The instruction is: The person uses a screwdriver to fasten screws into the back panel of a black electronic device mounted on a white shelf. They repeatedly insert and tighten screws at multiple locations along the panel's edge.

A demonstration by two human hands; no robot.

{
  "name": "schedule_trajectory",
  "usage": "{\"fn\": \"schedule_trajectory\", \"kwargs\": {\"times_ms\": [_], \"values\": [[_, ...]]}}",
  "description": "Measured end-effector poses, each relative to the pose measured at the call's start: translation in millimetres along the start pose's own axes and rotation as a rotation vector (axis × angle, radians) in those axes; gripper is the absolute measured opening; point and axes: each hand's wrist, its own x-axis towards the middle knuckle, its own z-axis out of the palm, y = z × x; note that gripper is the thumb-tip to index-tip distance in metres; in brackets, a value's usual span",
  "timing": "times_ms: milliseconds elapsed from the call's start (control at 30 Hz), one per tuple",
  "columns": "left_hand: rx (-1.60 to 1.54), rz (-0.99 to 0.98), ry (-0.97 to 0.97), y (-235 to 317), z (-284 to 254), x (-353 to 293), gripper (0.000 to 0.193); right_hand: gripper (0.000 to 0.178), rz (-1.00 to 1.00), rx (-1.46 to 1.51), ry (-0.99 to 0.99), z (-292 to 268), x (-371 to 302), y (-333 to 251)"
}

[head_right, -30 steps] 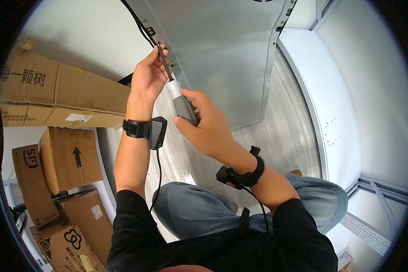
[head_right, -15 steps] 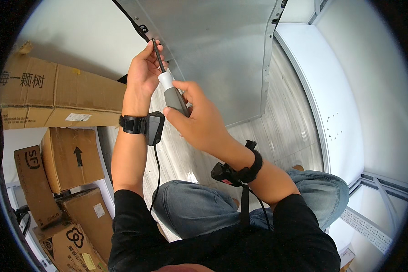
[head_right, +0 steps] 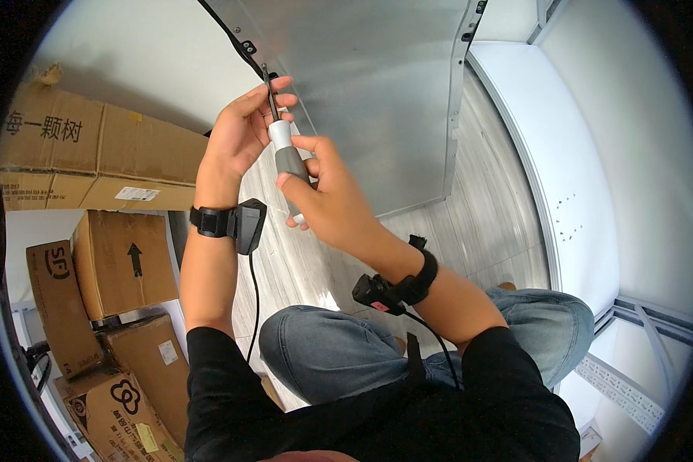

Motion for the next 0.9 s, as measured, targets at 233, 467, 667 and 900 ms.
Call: {"fn": "schedule_trajectory", "kwargs": {"times_ms": [233, 467, 667, 900], "values": [[0.166, 0.017, 0.099, -5, -7, 6, 0.020, 0.056, 0.072, 0.231, -0.075, 1, 2, 0], [0.233, -0.006, 0.153, -7, -4, 9, 0.018, 0.059, 0.009, -0.214, 0.024, 5, -1, 8], [0.143, 0.029, 0.028, -3, 3, -1, 0.024, 0.045, 0.166, 0.124, -0.008, 1, 0, 5], [0.279, -0.002, 0.058, -4, -6, 1, 0.021, 0.046, 0.240, 0.261, -0.163, -9, 4, 4]]}}
